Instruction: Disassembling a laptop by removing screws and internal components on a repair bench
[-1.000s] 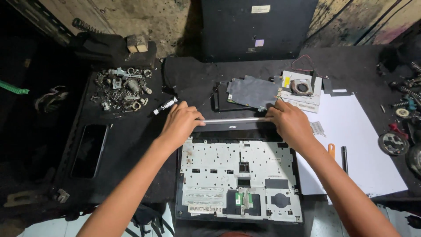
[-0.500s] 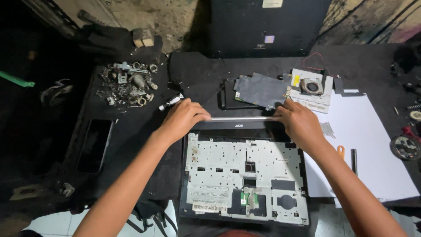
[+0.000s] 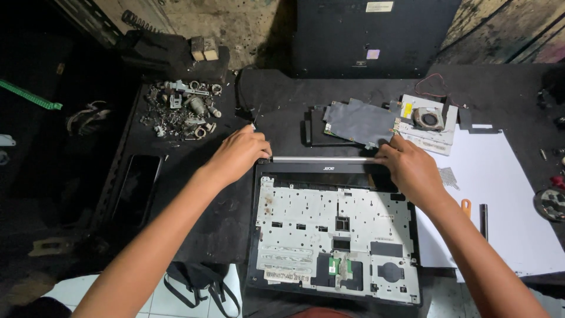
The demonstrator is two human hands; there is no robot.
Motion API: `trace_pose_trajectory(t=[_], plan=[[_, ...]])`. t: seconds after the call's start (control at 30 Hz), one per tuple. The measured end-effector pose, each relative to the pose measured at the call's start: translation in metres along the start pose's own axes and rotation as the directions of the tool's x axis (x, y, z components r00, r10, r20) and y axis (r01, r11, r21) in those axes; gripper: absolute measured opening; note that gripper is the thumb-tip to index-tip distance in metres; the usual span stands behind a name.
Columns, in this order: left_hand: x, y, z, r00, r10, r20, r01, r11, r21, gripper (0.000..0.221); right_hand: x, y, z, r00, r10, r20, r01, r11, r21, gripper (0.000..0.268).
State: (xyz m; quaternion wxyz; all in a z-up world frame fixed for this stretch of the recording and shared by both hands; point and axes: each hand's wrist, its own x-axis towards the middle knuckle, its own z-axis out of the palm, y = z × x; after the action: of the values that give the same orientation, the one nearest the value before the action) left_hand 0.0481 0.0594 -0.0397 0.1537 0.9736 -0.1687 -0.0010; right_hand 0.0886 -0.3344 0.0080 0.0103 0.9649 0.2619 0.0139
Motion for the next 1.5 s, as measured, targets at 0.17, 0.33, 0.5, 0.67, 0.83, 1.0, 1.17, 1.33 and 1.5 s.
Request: trace_pose_trajectory(t=[0.17,0.33,0.5,0.67,0.83,1.0,1.17,1.33,1.5], plan=[[-0.005,0.042,-0.046,0.996,-0.056,0.070,0.060,0.997,-0.050,0.025,0.001,0.002,0.004,1.000,0.007,0.014,-0.007,1.000,0.011,0.015],[0.002,0.042,-0.034,0.994,-0.095,0.057,0.100,0.991,-0.084,0.016,0.001,0.003,0.003,1.000,0.010,0.025,-0.010,1.000,0.020,0.013],[0.003,0.038,-0.017,0.977,-0.178,0.120,0.196,0.968,-0.156,0.019,0.003,0.003,-0.001,0.999,0.011,0.031,-0.014,0.996,0.088,0.011],[0.003,0.042,-0.018,0.983,-0.153,0.102,0.166,0.976,-0.137,0.017,0.002,-0.001,-0.009,0.998,0.012,0.062,-0.018,0.996,0.086,0.012],[0.003,0.046,-0.023,0.976,-0.173,0.130,0.189,0.975,-0.117,0.016,0.000,-0.001,-0.007,0.997,-0.010,0.077,0.004,0.997,0.077,0.012],[0.010,0.055,-0.036,0.953,-0.217,0.212,0.246,0.962,-0.120,0.015,0.010,-0.017,0.007,0.995,-0.091,-0.045,0.091,0.996,0.002,0.015],[0.015,0.065,-0.043,0.954,-0.219,0.205,0.268,0.929,-0.255,0.016,0.028,-0.063,-0.005,0.980,-0.167,-0.111,0.191,0.947,0.259,0.017],[0.020,0.058,-0.031,0.952,-0.227,0.207,0.286,0.901,-0.326,0.013,0.050,-0.079,0.010,0.987,-0.153,-0.053,0.160,0.877,0.453,0.015],[0.017,0.062,-0.033,0.968,-0.208,0.140,0.239,0.936,-0.258,0.011,0.062,-0.074,0.030,0.978,-0.201,0.052,0.176,0.938,0.298,0.012]])
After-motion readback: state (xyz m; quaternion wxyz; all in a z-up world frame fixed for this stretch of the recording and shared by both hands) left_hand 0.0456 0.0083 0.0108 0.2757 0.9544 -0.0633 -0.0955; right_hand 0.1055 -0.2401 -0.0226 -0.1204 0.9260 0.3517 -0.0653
